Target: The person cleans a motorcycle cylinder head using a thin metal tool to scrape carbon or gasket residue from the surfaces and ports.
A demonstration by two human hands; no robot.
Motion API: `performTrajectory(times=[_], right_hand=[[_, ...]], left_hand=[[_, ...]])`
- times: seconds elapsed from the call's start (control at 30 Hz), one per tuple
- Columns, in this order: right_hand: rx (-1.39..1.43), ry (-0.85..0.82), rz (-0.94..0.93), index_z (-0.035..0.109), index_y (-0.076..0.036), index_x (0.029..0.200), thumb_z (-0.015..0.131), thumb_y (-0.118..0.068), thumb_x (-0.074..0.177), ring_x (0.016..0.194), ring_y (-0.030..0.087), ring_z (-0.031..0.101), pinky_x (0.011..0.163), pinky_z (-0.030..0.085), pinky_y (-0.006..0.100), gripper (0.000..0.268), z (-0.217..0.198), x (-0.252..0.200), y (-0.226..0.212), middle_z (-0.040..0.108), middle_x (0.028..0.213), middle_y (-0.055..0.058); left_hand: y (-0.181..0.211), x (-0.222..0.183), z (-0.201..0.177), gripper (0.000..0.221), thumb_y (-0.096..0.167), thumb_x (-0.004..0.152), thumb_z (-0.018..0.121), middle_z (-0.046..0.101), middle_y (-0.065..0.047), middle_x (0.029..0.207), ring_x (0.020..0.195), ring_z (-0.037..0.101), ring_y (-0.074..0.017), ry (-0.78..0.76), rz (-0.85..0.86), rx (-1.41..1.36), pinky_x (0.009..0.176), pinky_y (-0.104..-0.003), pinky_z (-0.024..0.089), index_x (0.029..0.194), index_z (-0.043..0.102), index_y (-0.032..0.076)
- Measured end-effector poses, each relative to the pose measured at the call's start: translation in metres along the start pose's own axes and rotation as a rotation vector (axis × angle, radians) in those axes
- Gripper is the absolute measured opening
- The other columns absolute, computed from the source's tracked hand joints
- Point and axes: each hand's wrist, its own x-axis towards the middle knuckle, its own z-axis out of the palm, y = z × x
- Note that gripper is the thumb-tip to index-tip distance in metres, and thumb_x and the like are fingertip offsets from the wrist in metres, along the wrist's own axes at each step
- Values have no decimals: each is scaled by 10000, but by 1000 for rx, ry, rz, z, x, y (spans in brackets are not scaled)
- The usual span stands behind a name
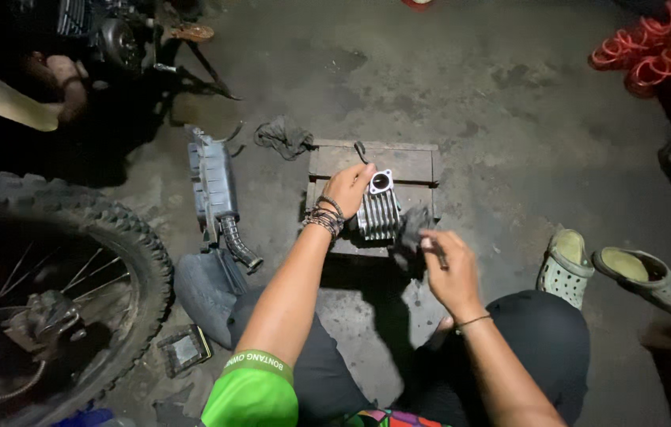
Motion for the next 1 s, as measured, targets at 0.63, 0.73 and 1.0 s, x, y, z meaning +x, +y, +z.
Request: performTrajectory(times=[0.63, 0.73, 1.0], right_hand=[[157, -26, -352, 684, -33, 1308, 570, -126, 973, 1091, 477, 665, 893, 539, 568, 366, -12, -53, -39, 698, 1243, 247], [125, -8, -357, 697, -24, 1289, 569, -128, 986, 1109, 469, 664, 879, 544, 560, 345, -8, -51, -37, 697, 1252, 236], [56, -79, -365, 727, -41, 1239, 542, -197, 1009, 1064, 450, 678, 839, 542, 540, 333, -23, -46, -59, 715, 1220, 234]], left_hand=[[28, -14, -8, 540, 551, 1079, 414, 746, -177, 1122, 1206, 617, -426, 65, 6, -142, 1029, -541, 485, 1155, 751, 137], [26, -11, -8, 521, 555, 1072, 427, 759, -147, 1082, 1182, 633, -412, 64, 8, -129, 1027, -529, 486, 1124, 757, 155], [13, -7, -5, 507, 539, 1085, 438, 744, -169, 1011, 1135, 650, -411, 81, 52, -124, 959, -530, 510, 1074, 748, 139]])
